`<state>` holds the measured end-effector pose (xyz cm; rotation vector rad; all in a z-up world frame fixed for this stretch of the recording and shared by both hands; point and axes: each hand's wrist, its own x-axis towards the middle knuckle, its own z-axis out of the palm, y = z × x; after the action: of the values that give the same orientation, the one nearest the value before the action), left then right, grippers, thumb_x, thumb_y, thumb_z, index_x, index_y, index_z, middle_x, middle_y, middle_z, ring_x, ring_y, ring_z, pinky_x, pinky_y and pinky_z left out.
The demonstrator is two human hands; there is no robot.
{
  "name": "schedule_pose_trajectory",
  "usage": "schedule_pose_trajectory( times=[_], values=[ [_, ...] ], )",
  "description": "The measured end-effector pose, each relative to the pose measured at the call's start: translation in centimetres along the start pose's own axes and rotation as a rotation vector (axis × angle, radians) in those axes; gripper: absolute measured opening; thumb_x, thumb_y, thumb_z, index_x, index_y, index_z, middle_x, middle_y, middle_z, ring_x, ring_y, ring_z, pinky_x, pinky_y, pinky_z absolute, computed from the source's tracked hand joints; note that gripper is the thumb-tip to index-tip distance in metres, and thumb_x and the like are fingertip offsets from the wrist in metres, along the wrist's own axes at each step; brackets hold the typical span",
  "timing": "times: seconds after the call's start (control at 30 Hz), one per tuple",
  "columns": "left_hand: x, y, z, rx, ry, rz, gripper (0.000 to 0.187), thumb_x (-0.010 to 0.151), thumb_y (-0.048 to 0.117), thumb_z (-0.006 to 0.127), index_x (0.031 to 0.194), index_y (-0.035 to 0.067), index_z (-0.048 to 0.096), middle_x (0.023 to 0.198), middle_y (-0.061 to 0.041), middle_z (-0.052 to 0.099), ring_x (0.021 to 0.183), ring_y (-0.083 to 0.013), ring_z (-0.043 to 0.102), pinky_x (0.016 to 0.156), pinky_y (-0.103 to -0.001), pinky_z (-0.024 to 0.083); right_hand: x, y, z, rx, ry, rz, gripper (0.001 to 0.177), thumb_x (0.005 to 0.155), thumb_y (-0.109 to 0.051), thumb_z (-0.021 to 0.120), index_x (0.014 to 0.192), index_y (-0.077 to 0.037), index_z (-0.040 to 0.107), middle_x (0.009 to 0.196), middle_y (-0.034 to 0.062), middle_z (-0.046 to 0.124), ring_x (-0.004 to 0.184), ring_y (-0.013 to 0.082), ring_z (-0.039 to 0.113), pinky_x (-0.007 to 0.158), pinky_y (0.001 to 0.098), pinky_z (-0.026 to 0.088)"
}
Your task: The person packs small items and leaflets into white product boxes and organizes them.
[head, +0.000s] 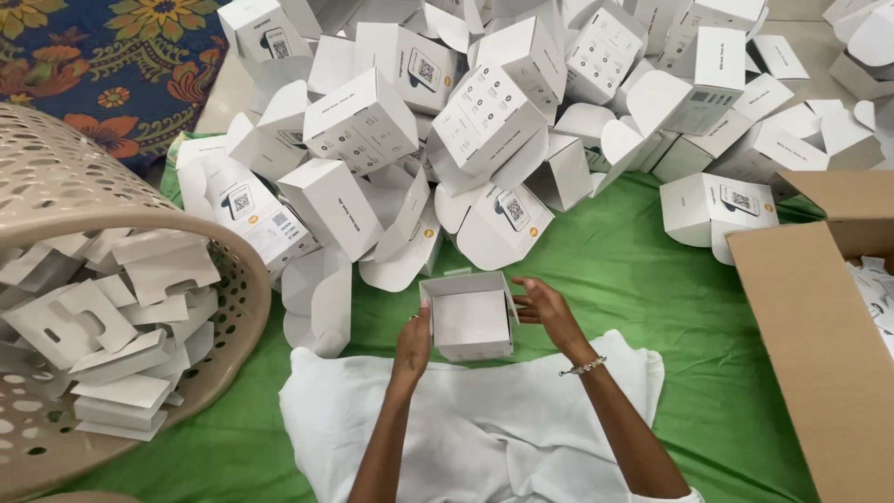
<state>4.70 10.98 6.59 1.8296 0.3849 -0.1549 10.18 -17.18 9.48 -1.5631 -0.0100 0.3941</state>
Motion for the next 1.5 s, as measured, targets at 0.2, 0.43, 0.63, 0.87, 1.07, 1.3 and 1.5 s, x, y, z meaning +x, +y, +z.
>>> schedule_pose_trajectory(
  times=[0.2, 0.43, 0.63, 0.87, 1.07, 1.3, 1.5],
  values=[
    [-1.7, 2.5, 2.9, 0.150, 0.021, 0.036, 0.054, 0.108, 0.039, 0.041, 0.126, -0.006, 0.065, 0.106, -0.033, 0.073, 0.098, -0.0401, 0.072, 0.087, -0.044, 0.053, -0.7, 0.2, 0.9, -0.475, 0.145, -0.078, 0.058, 0.092, -0.020, 0.072, 0.145, -0.006, 0.053, 0.118, 0.0213, 0.075, 0.110, 0.0275, 0.074, 0.094, 0.0382, 0.060],
    [-2.4, -2.1, 5.4, 0.460, 0.236, 0.273, 0.057, 0.107, 0.038, 0.039, 0.147, 0.001, 0.052, 0.163, -0.028, 0.033, 0.132, -0.0426, 0.056, 0.105, -0.046, 0.051, -2.6, -0.7, 1.3, -0.619, 0.175, -0.151, 0.063, 0.085, -0.003, 0.073, 0.142, -0.007, 0.047, 0.132, 0.0179, 0.066, 0.116, 0.0283, 0.070, 0.093, 0.0356, 0.064],
    [-4.5, 3.1, 0.6, 0.201, -0.098, 0.504, 0.108, 0.074, 0.029, 0.084, 0.159, 0.004, 0.024, 0.169, -0.021, 0.009, 0.140, -0.0511, 0.039, 0.103, -0.054, 0.044, -3.1, -0.5, -0.3, -0.534, -0.150, -0.007, 0.080, 0.084, -0.008, 0.073, 0.155, -0.030, 0.042, 0.154, 0.0112, 0.042, 0.128, 0.0295, 0.059, 0.098, 0.0373, 0.058],
    [-2.6, -2.4, 1.4, 0.510, -0.050, 0.797, 0.037, 0.085, 0.031, 0.080, 0.114, 0.009, 0.074, 0.159, -0.011, 0.046, 0.122, -0.0336, 0.066, 0.089, -0.040, 0.060, -2.7, 6.6, -0.3, -0.258, -0.089, -0.142, 0.030, 0.088, -0.020, 0.079, 0.116, -0.012, 0.079, 0.166, 0.0087, 0.032, 0.138, 0.0265, 0.050, 0.103, 0.0435, 0.058],
    [-1.7, -4.5, 4.1, 0.184, 0.199, 0.395, 0.038, 0.100, 0.041, 0.068, 0.099, 0.003, 0.074, 0.129, -0.013, 0.067, 0.102, -0.0277, 0.075, 0.083, -0.036, 0.062, -1.4, 12.3, 2.4, -0.098, 0.375, -0.190, 0.041, 0.082, -0.020, 0.089, 0.100, -0.003, 0.057, 0.134, 0.0119, 0.067, 0.117, 0.0259, 0.071, 0.093, 0.0401, 0.064],
    [-2.6, -5.1, 4.1, -0.626, -0.345, -0.795, 0.095, 0.068, 0.058, 0.071, 0.146, 0.010, 0.047, 0.129, -0.013, 0.052, 0.112, -0.0315, 0.053, 0.087, -0.057, 0.051, -7.1, 11.1, 0.3, 0.045, 0.016, -0.154, 0.087, 0.078, -0.023, 0.088, 0.150, -0.011, 0.040, 0.137, 0.0199, 0.054, 0.132, 0.0294, 0.052, 0.112, 0.0483, 0.046],
    [-8.0, -4.1, 5.3, -0.483, -0.304, -0.322, 0.122, 0.066, 0.035, 0.080, 0.161, 0.018, 0.006, 0.152, -0.020, 0.044, 0.134, -0.0364, 0.050, 0.107, -0.053, 0.044, -9.5, 6.4, 0.7, 0.296, -0.039, 0.619, 0.104, 0.082, -0.065, 0.058, 0.162, -0.030, 0.003, 0.160, 0.0135, 0.032, 0.145, 0.0319, 0.041, 0.110, 0.0595, 0.047]
  ],
)
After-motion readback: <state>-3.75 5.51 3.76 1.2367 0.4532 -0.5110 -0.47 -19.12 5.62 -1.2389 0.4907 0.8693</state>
